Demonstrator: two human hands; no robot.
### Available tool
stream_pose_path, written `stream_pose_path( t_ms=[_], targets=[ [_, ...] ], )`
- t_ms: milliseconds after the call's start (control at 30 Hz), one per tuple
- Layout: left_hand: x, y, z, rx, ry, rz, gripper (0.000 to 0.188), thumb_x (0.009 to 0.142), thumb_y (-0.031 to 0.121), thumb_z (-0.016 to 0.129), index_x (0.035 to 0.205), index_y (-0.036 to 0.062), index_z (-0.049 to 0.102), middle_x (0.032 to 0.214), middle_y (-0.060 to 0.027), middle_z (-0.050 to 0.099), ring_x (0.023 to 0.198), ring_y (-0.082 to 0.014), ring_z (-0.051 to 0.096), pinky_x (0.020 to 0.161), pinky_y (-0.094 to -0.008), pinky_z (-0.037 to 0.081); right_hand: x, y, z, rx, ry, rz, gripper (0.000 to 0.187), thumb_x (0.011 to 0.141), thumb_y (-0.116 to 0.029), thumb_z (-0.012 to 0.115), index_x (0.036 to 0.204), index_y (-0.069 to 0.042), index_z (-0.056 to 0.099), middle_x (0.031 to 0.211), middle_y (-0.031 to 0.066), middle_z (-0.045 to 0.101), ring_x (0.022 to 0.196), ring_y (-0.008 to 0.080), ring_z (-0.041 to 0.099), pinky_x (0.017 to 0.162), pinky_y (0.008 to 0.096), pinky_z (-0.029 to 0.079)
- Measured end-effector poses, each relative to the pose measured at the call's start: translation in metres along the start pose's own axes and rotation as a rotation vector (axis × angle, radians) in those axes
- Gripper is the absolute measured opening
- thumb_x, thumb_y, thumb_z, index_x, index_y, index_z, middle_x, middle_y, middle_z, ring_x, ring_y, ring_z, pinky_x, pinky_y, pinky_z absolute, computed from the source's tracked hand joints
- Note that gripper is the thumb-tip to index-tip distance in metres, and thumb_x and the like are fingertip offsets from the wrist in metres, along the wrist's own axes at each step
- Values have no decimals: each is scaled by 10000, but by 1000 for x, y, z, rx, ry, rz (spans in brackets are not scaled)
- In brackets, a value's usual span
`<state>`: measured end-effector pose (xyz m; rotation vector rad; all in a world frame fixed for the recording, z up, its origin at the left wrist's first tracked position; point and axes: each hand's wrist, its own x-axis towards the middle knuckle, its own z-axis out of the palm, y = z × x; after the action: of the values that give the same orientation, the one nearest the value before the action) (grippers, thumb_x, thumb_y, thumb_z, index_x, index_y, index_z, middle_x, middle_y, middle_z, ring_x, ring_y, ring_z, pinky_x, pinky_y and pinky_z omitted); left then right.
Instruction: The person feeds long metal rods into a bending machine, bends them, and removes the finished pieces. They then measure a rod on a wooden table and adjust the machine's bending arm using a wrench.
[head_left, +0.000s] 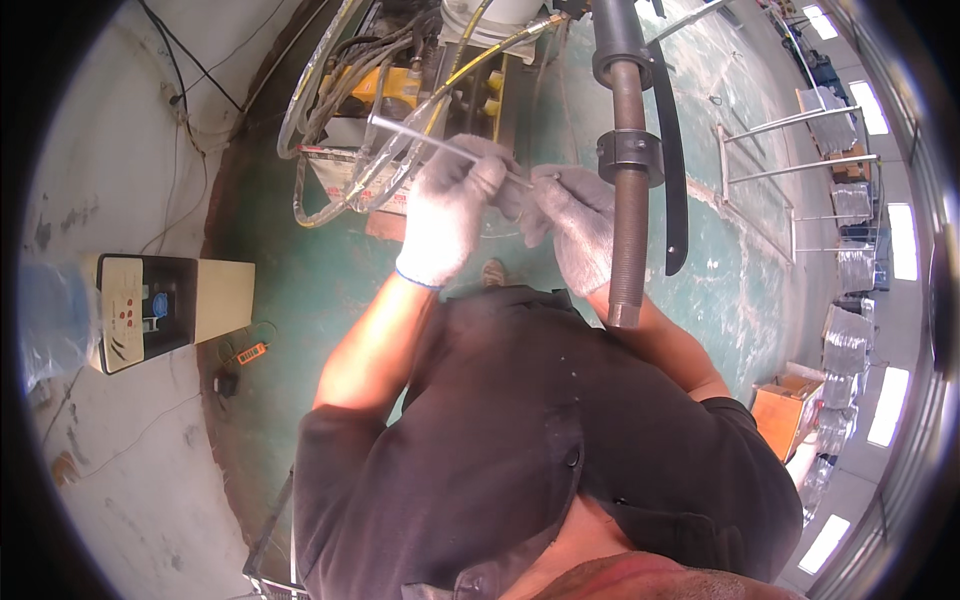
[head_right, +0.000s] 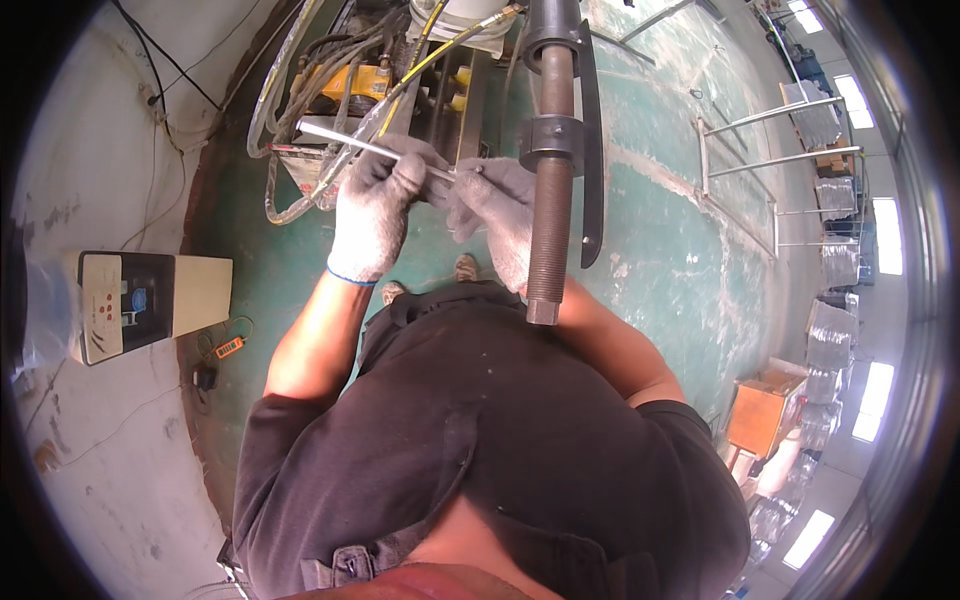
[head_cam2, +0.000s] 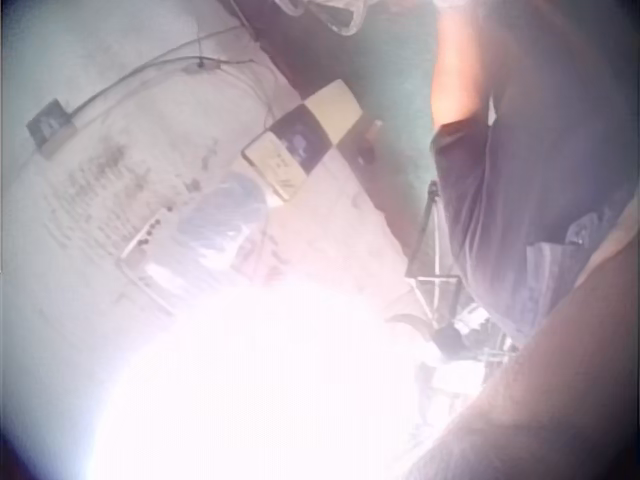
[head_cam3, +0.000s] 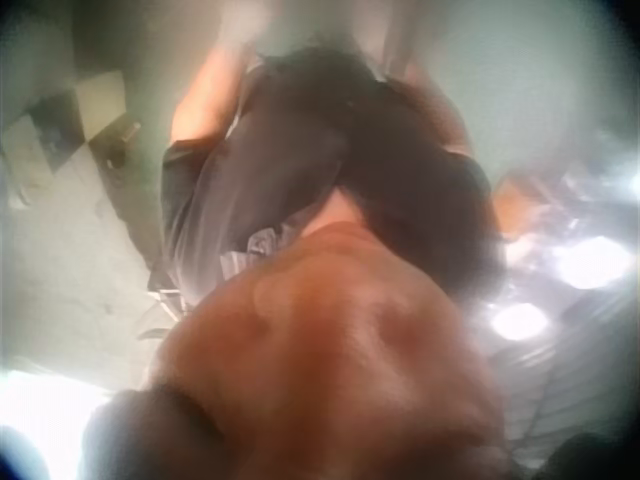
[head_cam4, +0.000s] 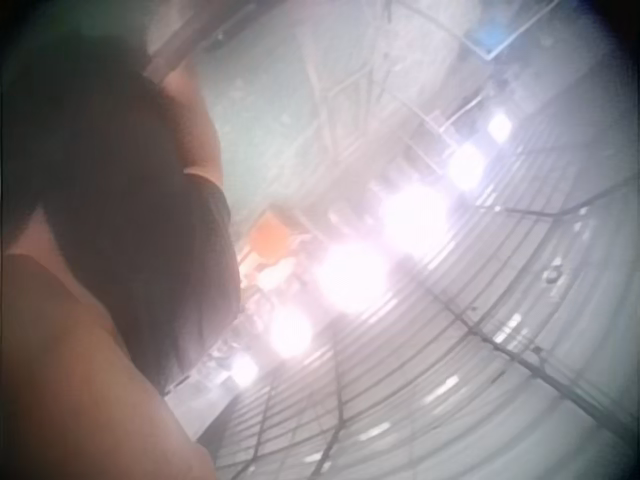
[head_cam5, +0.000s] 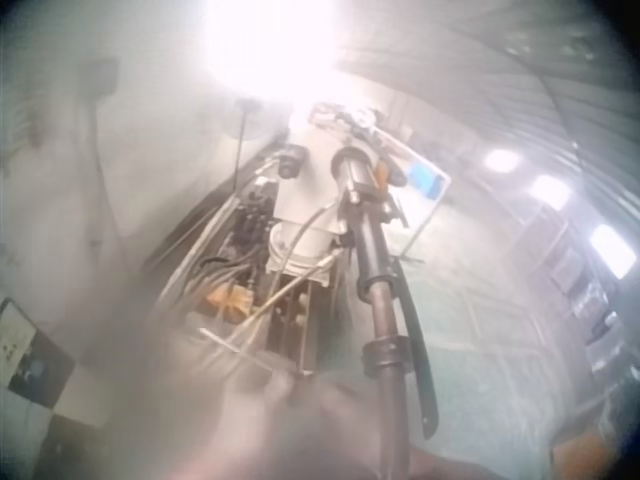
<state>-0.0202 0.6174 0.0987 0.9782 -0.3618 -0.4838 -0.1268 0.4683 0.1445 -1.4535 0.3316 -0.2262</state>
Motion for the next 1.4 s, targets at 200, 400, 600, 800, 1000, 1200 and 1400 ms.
stream_pose_path(
  t_ms=[200,400,600,800,1000,1200,1400],
  targets=[
    [34,18,-3,-197,-97,-40,285,1135,240,600,1078,-37,638,785,-142,704,616,-227,660,590,-322,530,5,8,-62,300,45,-95,627,1126,-497,539,1354,84,607,1076,180,750,838,262,733,719,366,618],
    [60,11,5,-148,-182,-81,276,1131,281,621,1096,12,671,864,-71,718,641,-145,628,603,-292,504,26,-67,-59,424,48,83,838,1118,-688,416,1413,82,569,1131,237,747,907,317,770,743,398,664],
    [70,-8,16,-303,-317,-89,307,1087,298,710,1130,-4,674,890,-74,714,673,-150,632,603,-306,512,36,-75,-48,266,45,98,816,1143,-662,371,1416,81,569,1077,230,758,819,303,757,704,415,658],
    [73,-22,22,-383,-340,-47,320,1074,289,726,1146,-16,662,886,-99,720,673,-179,649,610,-315,525,35,-74,-46,104,68,37,762,1164,-601,385,1406,98,567,1041,217,763,817,286,756,700,401,645],
    [74,-20,27,-329,-301,-67,352,1089,348,700,1131,1,663,886,-96,717,683,-173,623,610,-309,496,35,-75,-48,54,75,42,753,1166,-593,391,1408,99,561,1044,217,761,824,277,758,702,394,641],
    [75,-18,29,-266,-273,-83,297,1106,306,671,1126,10,665,871,-84,711,670,-165,616,595,-305,490,35,-76,-50,17,78,62,740,1161,-582,419,1416,100,552,1072,224,757,872,296,772,731,405,660],
    [83,-18,32,-274,-299,-74,307,1095,319,690,1117,14,664,858,-74,705,670,-154,614,581,-290,476,34,-76,-53,32,75,48,712,1131,-536,520,1430,109,528,1108,251,751,901,327,778,753,427,677]
  ],
)
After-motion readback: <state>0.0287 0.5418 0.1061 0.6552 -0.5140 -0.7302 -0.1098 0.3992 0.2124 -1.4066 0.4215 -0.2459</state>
